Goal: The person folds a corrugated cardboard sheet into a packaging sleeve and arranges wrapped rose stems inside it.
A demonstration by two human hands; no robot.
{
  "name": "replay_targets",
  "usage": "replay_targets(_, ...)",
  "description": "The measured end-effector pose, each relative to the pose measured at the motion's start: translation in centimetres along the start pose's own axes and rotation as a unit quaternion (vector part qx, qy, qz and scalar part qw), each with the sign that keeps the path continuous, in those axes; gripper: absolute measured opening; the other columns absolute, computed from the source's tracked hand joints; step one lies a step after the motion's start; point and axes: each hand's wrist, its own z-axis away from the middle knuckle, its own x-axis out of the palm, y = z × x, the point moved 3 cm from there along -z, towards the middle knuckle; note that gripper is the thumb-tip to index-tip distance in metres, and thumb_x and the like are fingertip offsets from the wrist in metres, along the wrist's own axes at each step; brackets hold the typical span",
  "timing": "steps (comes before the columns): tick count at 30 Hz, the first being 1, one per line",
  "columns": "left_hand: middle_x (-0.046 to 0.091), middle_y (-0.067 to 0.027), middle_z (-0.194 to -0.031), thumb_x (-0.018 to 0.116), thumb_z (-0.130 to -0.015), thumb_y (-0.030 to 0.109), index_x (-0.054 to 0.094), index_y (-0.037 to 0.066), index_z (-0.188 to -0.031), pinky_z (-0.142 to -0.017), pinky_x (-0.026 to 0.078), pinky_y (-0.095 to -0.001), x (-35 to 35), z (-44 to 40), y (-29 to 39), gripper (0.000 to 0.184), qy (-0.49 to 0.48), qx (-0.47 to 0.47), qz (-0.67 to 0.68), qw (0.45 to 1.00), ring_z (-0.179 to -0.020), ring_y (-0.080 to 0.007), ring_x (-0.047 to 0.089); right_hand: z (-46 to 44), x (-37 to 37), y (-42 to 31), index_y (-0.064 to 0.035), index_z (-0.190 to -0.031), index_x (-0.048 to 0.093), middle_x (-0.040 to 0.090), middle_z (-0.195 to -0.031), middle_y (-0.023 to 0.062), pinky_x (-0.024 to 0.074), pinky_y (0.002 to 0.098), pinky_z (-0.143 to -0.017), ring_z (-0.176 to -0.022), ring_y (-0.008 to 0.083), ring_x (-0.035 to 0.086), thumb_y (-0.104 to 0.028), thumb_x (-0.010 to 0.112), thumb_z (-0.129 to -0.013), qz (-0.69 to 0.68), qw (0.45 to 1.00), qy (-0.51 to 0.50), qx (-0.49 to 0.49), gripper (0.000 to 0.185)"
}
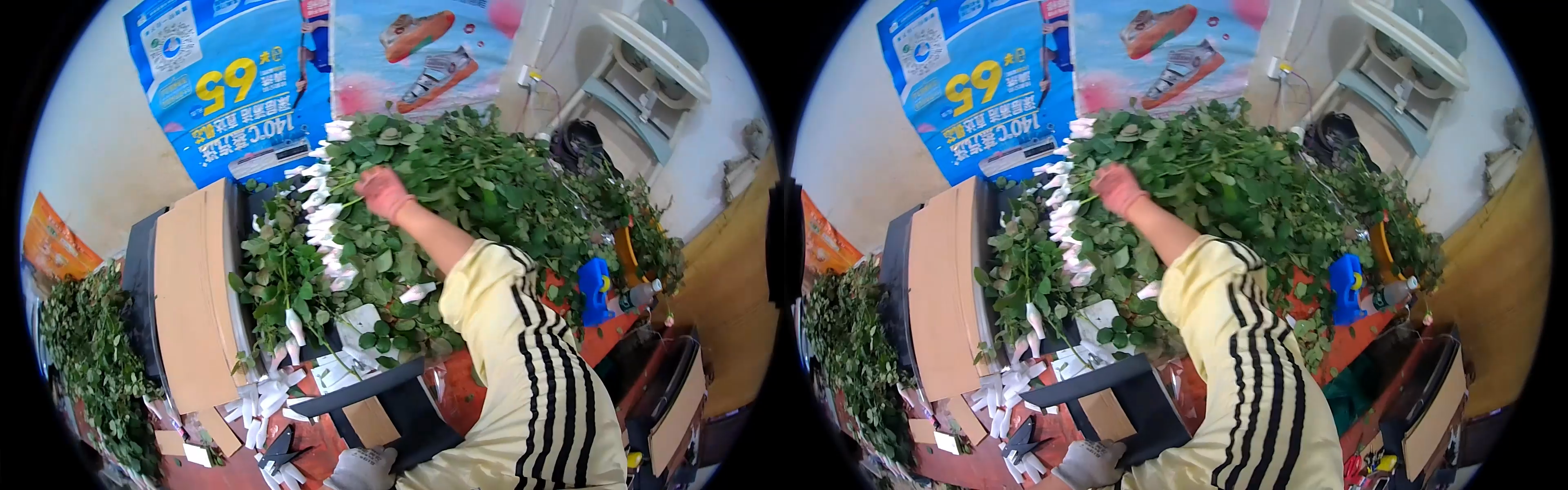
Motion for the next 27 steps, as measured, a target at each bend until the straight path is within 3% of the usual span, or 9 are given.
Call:
replay_targets(2,0.064,-0.0120,-0.083,0.056,-0.074,0.031,0.058,0.010,-0.088,-0.061,0.050,-0.0424,-0.1,0.0,0.1,0.025,0.000,0.003,0.005,1.000,-0.074,-0.0306,0.064,-0.4,-1.7,1.1,-0.0117,-0.104,0.058,0.057,-0.108,0.0097,0.0435,0.0396,-0.082,-0.098,0.0270,0.055,-0.022,0.051,-0.080,0.003,1.000,-0.017,0.024,0.027)
replay_targets(4,0.064,-0.0114,-0.082,0.057,-0.074,0.030,0.058,0.011,-0.087,-0.060,0.050,-0.0420,-0.1,0.1,-0.1,0.024,-0.011,0.003,0.013,1.000,-0.073,-0.0303,0.064,-0.9,-3.2,1.6,-0.0110,-0.110,0.055,0.053,-0.115,0.0130,0.0410,0.0393,-0.086,-0.105,0.0278,0.050,-0.022,0.048,-0.081,0.031,0.995,0.068,-0.062,0.032)
replay_targets(8,0.064,-0.0109,-0.081,0.059,-0.073,0.031,0.058,0.011,-0.087,-0.058,0.050,-0.0419,0.6,-0.3,-0.4,0.025,-0.005,0.021,0.002,1.000,-0.071,-0.0299,0.064,-1.3,1.8,0.3,-0.0076,-0.119,0.051,0.050,-0.119,0.0131,0.0372,0.0452,-0.090,-0.110,0.0323,0.047,-0.022,0.050,-0.080,0.092,0.995,0.023,-0.024,0.041)
replay_targets(10,0.064,-0.0108,-0.079,0.060,-0.072,0.033,0.058,0.012,-0.087,-0.057,0.050,-0.0425,0.7,-0.4,-1.1,0.026,-0.008,0.014,-0.008,1.000,-0.069,-0.0298,0.064,-3.1,3.2,0.1,-0.0093,-0.123,0.049,0.049,-0.120,0.0127,0.0359,0.0481,-0.091,-0.111,0.0331,0.046,-0.020,0.051,-0.082,0.083,0.994,-0.074,0.011,0.043)
replay_targets(12,0.064,-0.0099,-0.077,0.061,-0.072,0.033,0.057,0.013,-0.086,-0.054,0.049,-0.0427,3.1,-0.3,-2.4,0.026,0.014,0.027,-0.002,1.000,-0.067,-0.0289,0.064,-4.0,2.8,0.6,-0.0109,-0.137,0.034,0.043,-0.126,0.0162,0.0331,0.0497,-0.096,-0.117,0.0382,0.040,-0.018,0.058,-0.076,0.085,0.980,-0.182,0.016,0.066)
replay_targets(18,0.062,-0.0081,-0.071,0.061,-0.072,0.031,0.057,0.013,-0.081,-0.046,0.047,-0.0405,3.1,-0.1,-2.2,0.020,0.058,0.033,0.008,0.998,-0.060,-0.0261,0.063,-5.1,4.4,2.7,-0.0085,-0.129,0.042,0.049,-0.121,0.0135,0.0404,0.0394,-0.085,-0.109,0.0305,0.050,-0.019,0.058,-0.076,0.047,0.988,-0.150,0.005,0.056)
replay_targets(22,0.062,-0.0083,-0.070,0.059,-0.072,0.029,0.057,0.013,-0.079,-0.045,0.047,-0.0408,2.5,0.0,-1.1,0.017,0.070,0.006,0.052,0.996,-0.058,-0.0259,0.062,-4.5,3.7,4.2,-0.0118,-0.123,0.048,0.059,-0.107,0.0047,0.0415,0.0405,-0.085,-0.106,0.0211,0.052,-0.016,0.056,-0.079,0.210,0.960,-0.184,-0.018,0.045)
replay_targets(23,0.061,-0.0082,-0.069,0.058,-0.073,0.028,0.057,0.013,-0.078,-0.044,0.046,-0.0406,1.6,-0.4,-0.7,0.016,0.074,0.020,0.040,0.996,-0.058,-0.0254,0.062,-3.8,5.1,5.2,-0.0136,-0.118,0.051,0.059,-0.106,0.0060,0.0420,0.0411,-0.084,-0.104,0.0213,0.053,-0.018,0.053,-0.082,0.223,0.969,-0.108,-0.016,0.036)
replay_targets(27,0.060,-0.0066,-0.065,0.054,-0.076,0.024,0.057,0.014,-0.077,-0.039,0.044,-0.0385,1.4,-0.3,-0.9,0.011,0.088,0.033,-0.031,0.995,-0.053,-0.0231,0.060,-6.8,16.3,7.9,-0.0167,-0.118,0.050,0.058,-0.105,0.0021,0.0392,0.0410,-0.089,-0.106,0.0197,0.051,-0.023,0.045,-0.089,0.243,0.964,-0.100,0.044,0.030)
